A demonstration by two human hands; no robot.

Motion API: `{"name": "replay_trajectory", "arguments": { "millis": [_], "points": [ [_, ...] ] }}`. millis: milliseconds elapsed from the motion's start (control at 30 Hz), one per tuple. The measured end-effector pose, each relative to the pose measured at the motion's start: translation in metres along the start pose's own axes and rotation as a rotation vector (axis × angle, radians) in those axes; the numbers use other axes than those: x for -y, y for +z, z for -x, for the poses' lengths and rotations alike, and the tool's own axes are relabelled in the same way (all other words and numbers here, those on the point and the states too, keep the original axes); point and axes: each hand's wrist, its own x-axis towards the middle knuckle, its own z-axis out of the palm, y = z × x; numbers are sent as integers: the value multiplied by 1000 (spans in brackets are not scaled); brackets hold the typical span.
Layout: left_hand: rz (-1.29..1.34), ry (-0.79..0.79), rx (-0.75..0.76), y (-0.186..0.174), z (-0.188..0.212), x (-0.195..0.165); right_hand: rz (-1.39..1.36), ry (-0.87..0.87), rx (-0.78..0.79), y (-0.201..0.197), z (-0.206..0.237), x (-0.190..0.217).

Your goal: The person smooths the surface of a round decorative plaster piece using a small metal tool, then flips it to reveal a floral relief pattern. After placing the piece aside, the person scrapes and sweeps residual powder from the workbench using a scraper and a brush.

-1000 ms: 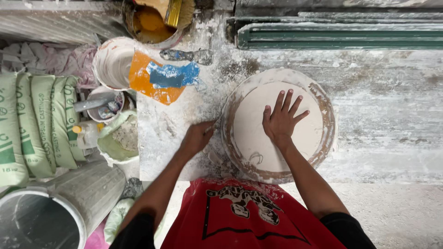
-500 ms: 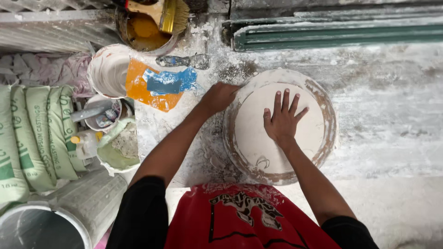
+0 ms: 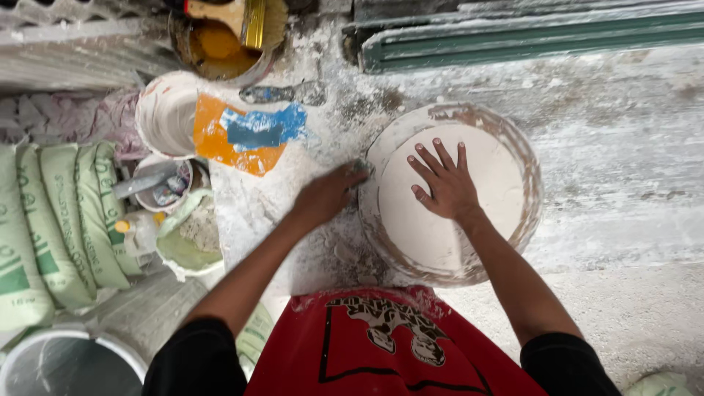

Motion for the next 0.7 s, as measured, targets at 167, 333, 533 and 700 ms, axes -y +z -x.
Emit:
{"name": "replay_trajectory", "arguments": {
  "millis": [167,333,533,700],
  "points": [
    [-103,-239,-60,101,95,-39,-8,-82,6,-1,-3,2],
    [-2,-460,48,142,113,-80,-5,-121,-21,-2,-4,6],
    [-96,-452,-268,99,35,-60,22,-169,5,-2,-10,10],
    [-24,-624,-42,103,62,-79,-3,-170,-14,2,-13,12]
  ]
}}
